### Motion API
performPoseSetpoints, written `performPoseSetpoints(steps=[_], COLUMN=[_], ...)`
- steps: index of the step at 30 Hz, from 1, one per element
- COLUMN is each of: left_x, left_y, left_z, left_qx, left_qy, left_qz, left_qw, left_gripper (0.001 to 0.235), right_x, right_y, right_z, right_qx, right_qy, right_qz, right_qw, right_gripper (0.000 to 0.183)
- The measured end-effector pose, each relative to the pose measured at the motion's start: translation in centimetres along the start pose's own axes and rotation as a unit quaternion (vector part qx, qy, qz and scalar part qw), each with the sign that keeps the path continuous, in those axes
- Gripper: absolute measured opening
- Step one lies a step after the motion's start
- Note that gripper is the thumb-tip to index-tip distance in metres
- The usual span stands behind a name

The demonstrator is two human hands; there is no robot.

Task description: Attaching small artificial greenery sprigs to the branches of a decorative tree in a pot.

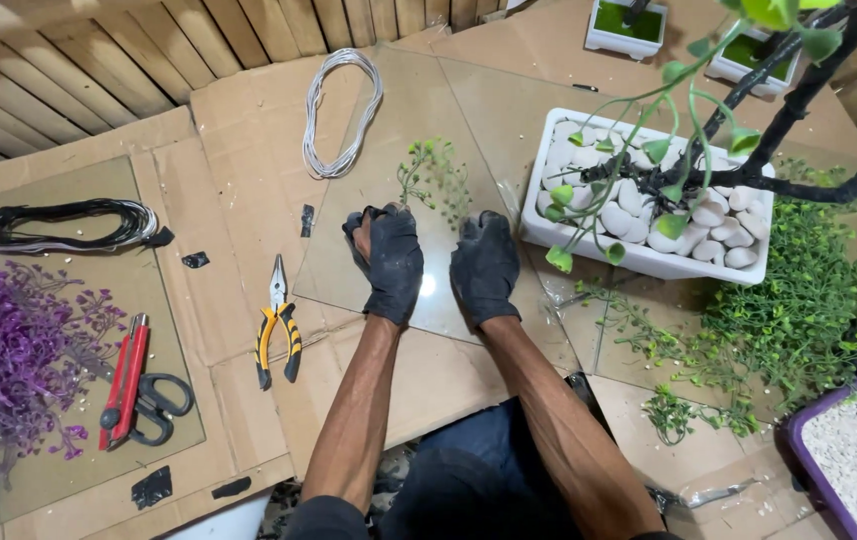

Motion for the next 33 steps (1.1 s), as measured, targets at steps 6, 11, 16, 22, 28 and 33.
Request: performPoseSetpoints(steps=[6, 11, 16, 22, 28, 33], left_x=[5.9, 5.9, 5.9, 6.3, 7.1, -2.0], left_y=[-2.3, -2.6, -2.2, -2.1, -2.1, 0.1], left_z=[-0.7, -0.6, -0.8, -0.8, -0.3, 2.4], left_qx=[0.077, 0.092, 0.098, 0.109, 0.125, 0.103], left_qy=[-0.247, -0.235, -0.221, -0.198, -0.175, -0.125], left_qz=[0.375, 0.392, 0.409, 0.432, 0.451, 0.335], left_qw=[0.890, 0.885, 0.880, 0.873, 0.866, 0.928], left_gripper=[0.052, 0.052, 0.052, 0.053, 0.053, 0.056], right_x=[2.2, 4.4, 5.3, 5.5, 1.9, 2.7], right_y=[-2.0, 0.1, -0.2, -1.6, -0.5, 1.1], right_z=[-0.4, -2.9, -4.1, -3.5, -2.0, -0.5], right_qx=[0.301, 0.435, 0.496, 0.476, 0.395, 0.249], right_qy=[0.136, 0.352, 0.336, 0.230, 0.198, 0.219], right_qz=[0.424, 0.718, 0.728, 0.609, 0.323, 0.250], right_qw=[0.843, 0.413, 0.333, 0.592, 0.837, 0.910], right_gripper=[0.010, 0.009, 0.008, 0.013, 0.021, 0.032])
Point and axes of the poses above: each hand's wrist, its own z-axis towards the middle knuckle, its own x-axis out of the palm, y = z × x, the point moved 9 cm from there along z, towards the middle knuckle, and after that the axes turned 11 degrees about -y, right-handed, at the moved point
